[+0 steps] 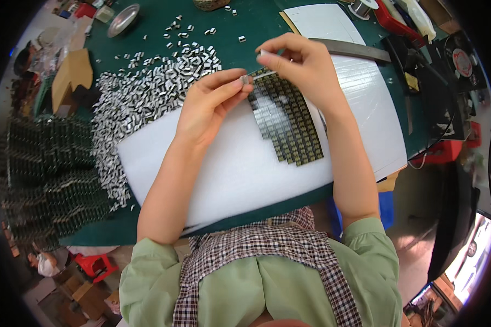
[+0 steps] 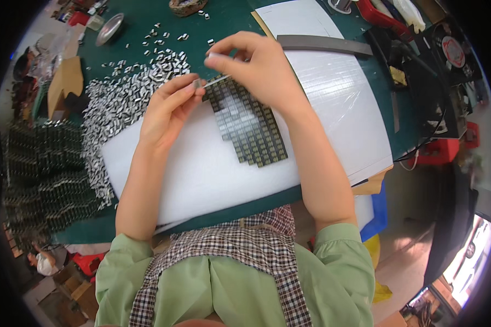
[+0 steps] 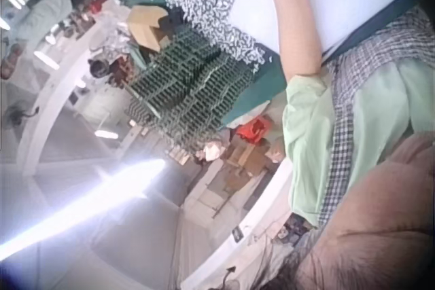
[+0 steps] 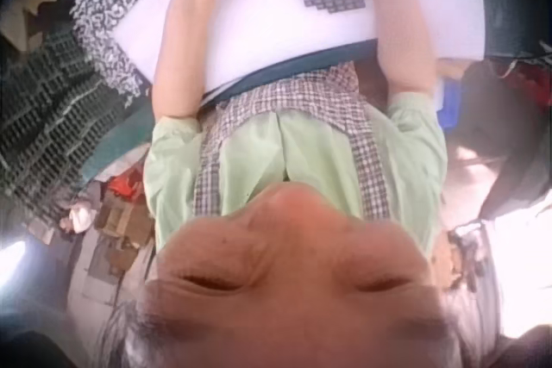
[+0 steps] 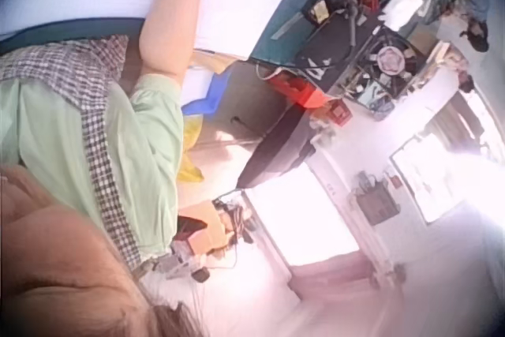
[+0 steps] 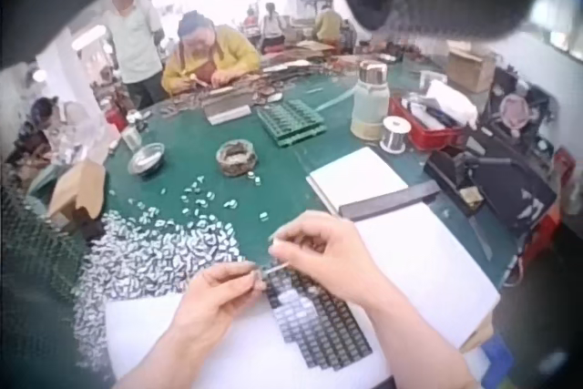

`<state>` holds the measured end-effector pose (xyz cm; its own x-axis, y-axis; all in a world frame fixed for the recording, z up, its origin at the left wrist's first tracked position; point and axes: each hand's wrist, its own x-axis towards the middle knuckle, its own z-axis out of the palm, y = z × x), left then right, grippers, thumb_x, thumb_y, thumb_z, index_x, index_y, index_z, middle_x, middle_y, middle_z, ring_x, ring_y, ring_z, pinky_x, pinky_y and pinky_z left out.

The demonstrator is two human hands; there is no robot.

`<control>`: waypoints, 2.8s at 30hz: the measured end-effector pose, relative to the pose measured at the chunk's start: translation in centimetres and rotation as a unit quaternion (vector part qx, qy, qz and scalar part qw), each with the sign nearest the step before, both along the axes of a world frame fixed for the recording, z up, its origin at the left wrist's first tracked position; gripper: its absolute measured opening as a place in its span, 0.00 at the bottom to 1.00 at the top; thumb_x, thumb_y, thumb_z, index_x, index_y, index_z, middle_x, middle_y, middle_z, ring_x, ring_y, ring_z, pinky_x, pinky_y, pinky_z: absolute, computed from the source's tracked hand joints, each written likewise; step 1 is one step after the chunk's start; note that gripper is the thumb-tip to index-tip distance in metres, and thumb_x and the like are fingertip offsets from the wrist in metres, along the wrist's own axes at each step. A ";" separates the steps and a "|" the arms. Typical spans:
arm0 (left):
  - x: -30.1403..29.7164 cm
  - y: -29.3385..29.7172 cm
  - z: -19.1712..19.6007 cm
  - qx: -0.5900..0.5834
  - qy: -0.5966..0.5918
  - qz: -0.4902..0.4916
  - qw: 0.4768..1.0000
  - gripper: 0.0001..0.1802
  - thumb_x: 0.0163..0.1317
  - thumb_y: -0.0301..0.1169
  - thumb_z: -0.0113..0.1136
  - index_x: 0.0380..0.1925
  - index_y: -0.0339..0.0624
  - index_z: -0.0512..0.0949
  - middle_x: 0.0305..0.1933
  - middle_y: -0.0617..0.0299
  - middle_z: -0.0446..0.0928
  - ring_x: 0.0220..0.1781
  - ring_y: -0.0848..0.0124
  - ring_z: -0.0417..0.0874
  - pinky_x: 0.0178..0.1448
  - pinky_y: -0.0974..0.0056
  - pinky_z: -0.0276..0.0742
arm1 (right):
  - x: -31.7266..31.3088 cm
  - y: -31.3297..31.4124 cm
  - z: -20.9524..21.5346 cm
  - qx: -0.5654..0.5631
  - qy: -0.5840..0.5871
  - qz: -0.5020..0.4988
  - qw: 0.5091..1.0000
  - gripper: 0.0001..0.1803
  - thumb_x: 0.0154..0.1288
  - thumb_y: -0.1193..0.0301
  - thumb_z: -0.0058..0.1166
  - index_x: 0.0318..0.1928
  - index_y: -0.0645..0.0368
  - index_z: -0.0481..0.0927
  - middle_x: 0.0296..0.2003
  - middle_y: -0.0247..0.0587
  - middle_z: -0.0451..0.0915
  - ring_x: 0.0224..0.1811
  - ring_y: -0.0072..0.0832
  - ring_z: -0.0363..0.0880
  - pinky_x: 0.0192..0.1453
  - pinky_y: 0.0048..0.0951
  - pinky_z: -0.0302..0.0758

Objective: The person assembles small plastic components onto a circuit board by hand, attaching them to a grid.

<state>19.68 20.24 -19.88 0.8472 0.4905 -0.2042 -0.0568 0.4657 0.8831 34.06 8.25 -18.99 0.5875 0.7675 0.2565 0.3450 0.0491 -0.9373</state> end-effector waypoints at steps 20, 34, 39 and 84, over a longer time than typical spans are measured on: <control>-0.8 0.6 -1.9 -0.208 -0.017 -0.009 0.978 0.09 0.55 0.26 0.61 0.36 0.34 0.78 0.34 0.59 0.80 0.35 0.73 0.81 0.44 0.69 0.78 | -3.0 1.2 0.6 -0.039 -0.219 0.031 0.974 0.13 0.41 0.78 0.65 0.32 0.60 0.79 0.30 0.39 0.77 0.32 0.30 0.77 0.32 0.24 0.73; -1.2 0.5 -1.5 -0.150 -0.019 -0.003 0.989 0.09 0.55 0.22 0.60 0.36 0.32 0.78 0.35 0.58 0.79 0.35 0.75 0.80 0.41 0.73 0.78 | -3.3 1.0 0.3 -0.018 -0.259 0.024 0.965 0.13 0.42 0.76 0.65 0.32 0.58 0.79 0.30 0.38 0.77 0.30 0.30 0.77 0.30 0.24 0.73; -1.2 0.3 0.2 0.014 0.014 0.002 1.000 0.10 0.54 0.21 0.59 0.37 0.29 0.77 0.34 0.57 0.79 0.34 0.76 0.80 0.41 0.75 0.76 | -3.4 0.9 0.5 -0.045 -0.344 0.015 0.938 0.12 0.43 0.75 0.64 0.32 0.58 0.78 0.30 0.37 0.78 0.27 0.29 0.78 0.29 0.25 0.74; -3.6 -2.2 -0.8 -0.195 0.027 -0.187 0.963 0.12 0.55 0.22 0.60 0.40 0.30 0.76 0.34 0.55 0.80 0.35 0.72 0.82 0.44 0.71 0.79 | -7.1 -6.1 0.6 -0.045 -0.152 -0.006 0.987 0.14 0.41 0.83 0.62 0.34 0.61 0.80 0.32 0.38 0.77 0.28 0.23 0.76 0.26 0.20 0.72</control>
